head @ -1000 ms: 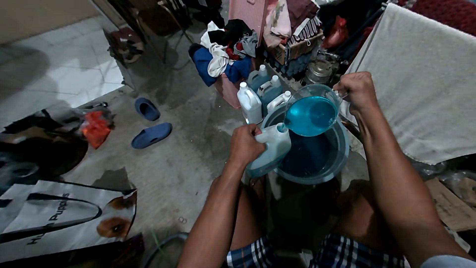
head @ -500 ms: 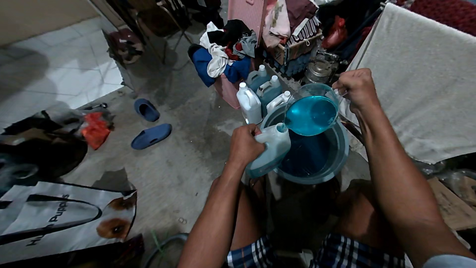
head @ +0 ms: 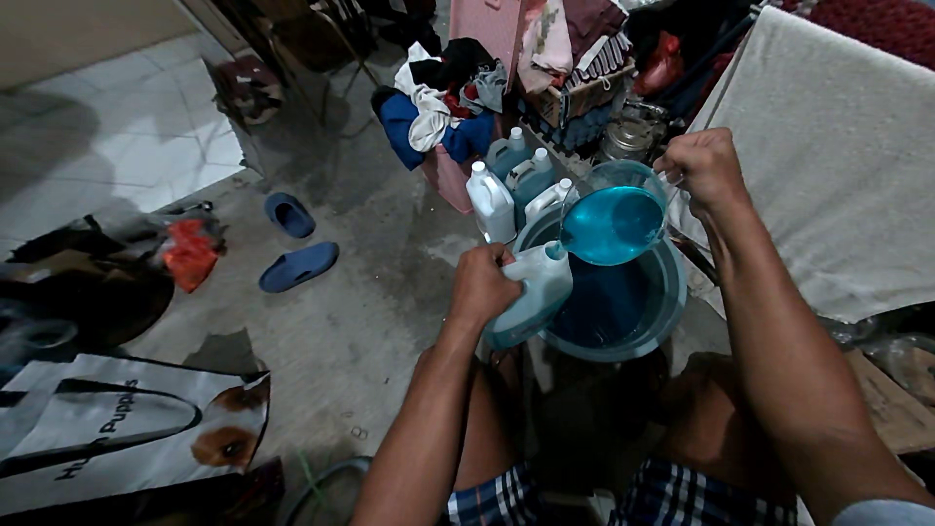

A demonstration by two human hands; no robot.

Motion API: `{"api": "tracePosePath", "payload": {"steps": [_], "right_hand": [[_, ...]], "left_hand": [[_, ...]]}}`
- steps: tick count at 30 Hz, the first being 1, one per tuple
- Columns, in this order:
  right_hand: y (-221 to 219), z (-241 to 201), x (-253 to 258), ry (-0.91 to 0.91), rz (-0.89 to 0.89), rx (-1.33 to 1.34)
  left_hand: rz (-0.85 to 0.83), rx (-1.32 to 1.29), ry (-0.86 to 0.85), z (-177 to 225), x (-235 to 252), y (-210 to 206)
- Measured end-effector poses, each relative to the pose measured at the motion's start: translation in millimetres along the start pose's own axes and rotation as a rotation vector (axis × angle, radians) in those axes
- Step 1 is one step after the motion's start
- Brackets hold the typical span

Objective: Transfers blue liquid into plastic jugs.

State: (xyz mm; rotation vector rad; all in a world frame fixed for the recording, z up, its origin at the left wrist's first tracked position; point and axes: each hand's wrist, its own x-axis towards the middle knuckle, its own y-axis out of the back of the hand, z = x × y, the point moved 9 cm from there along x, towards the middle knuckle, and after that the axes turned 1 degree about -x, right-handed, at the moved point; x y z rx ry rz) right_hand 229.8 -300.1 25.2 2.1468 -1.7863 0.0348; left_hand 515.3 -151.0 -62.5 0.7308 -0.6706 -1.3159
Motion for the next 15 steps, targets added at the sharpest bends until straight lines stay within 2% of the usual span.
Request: {"api": "tracePosePath", "payload": {"steps": [15], "right_hand": [[-0.6,-8.5,4.3,0.005,-0.005,-0.067]], "left_hand": [[-0.008,0.001,0.001,-0.3,0.7,-0.5]]}}
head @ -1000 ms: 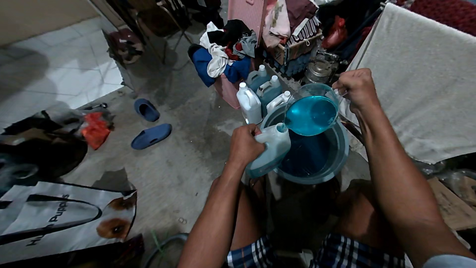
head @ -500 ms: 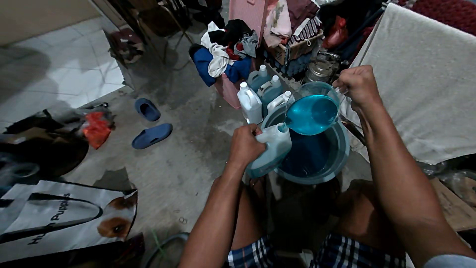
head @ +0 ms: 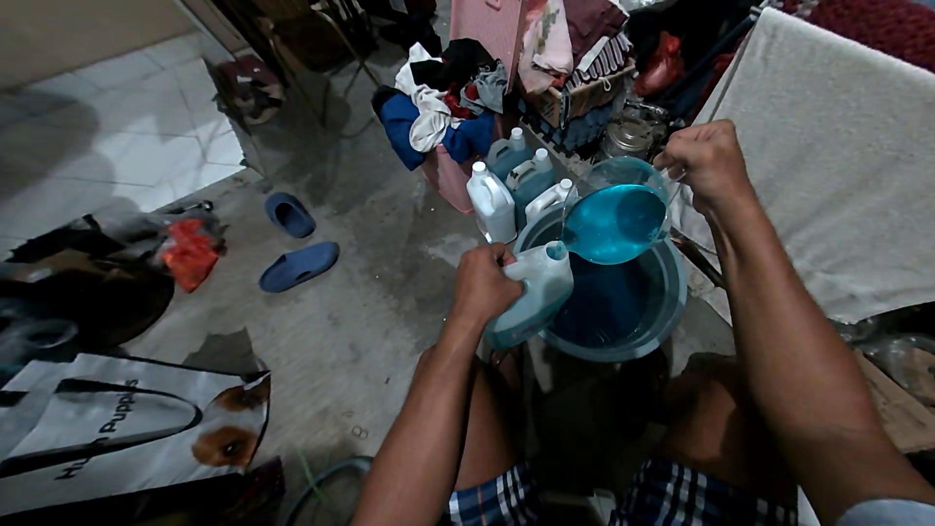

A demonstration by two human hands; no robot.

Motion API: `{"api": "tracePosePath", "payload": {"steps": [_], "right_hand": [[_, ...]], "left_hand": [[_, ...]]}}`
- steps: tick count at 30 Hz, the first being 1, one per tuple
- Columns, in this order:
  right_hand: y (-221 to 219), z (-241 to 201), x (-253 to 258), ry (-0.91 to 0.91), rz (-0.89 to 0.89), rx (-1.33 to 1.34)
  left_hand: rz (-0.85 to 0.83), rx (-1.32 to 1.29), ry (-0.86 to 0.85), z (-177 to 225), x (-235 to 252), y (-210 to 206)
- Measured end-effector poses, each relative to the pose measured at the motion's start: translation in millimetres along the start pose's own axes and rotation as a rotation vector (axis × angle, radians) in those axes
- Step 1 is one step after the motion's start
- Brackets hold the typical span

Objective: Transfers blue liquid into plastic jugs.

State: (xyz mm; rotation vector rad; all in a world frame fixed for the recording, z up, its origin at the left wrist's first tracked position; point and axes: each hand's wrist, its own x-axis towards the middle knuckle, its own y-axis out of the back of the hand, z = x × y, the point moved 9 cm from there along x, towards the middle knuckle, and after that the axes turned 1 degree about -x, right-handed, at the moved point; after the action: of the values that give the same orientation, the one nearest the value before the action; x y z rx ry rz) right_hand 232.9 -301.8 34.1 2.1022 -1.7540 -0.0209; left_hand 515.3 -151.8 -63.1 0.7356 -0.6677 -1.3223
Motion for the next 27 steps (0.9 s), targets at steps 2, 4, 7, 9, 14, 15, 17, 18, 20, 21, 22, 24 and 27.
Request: {"api": "tracePosePath", "payload": {"steps": [2,4,7,9,14,15,17,18,20,21,22,24,27], "right_hand": [[-0.1,-2.1,-0.2,0.006,-0.001,-0.010],[0.0,-3.6,0.6,0.009,-0.003,-0.018],[-0.8,-4.8,1.9,0.012,-0.011,-0.011],[-1.5,-5.6,2.2,0.012,-0.014,-0.014],[-2.2,-6.5,4.5,0.025,-0.017,-0.031],[-2.5,-6.8,4.9,0.023,-0.018,-0.037],[-3.1,-7.3,5.7,0.026,-0.018,-0.045],[-3.2,-7.6,6.0,0.030,-0.016,-0.044],[-3.8,-8.3,6.1,0.030,-0.017,-0.042],[-4.1,-8.8,6.1,0.028,-0.019,-0.047],[-4.5,-9.3,6.4,0.028,-0.020,-0.051],[-5.5,-10.4,7.3,0.032,-0.024,-0.058],[-6.6,-11.8,9.3,0.034,-0.035,-0.082]], "left_hand": [[0.001,-0.008,-0.003,0.2,-0.2,0.2],[0.002,-0.011,-0.002,0.1,-0.4,0.2],[0.000,-0.012,0.009,-0.6,-0.3,-0.1],[-0.003,-0.011,0.016,-0.6,-0.2,0.2],[0.005,-0.002,0.007,0.0,-0.4,0.9],[0.003,-0.002,0.009,-0.3,-0.3,0.7],[-0.001,-0.006,0.008,-0.7,-0.1,0.3],[-0.004,-0.006,0.008,-1.0,-0.1,0.1],[-0.006,-0.004,0.008,-1.5,0.0,-0.2],[-0.006,-0.003,0.009,-1.8,0.2,-0.3],[-0.003,-0.005,0.011,-2.0,0.1,-0.2],[0.001,-0.007,0.013,-2.1,-0.4,0.3],[0.004,-0.007,0.010,-1.7,-0.5,0.5]]}}
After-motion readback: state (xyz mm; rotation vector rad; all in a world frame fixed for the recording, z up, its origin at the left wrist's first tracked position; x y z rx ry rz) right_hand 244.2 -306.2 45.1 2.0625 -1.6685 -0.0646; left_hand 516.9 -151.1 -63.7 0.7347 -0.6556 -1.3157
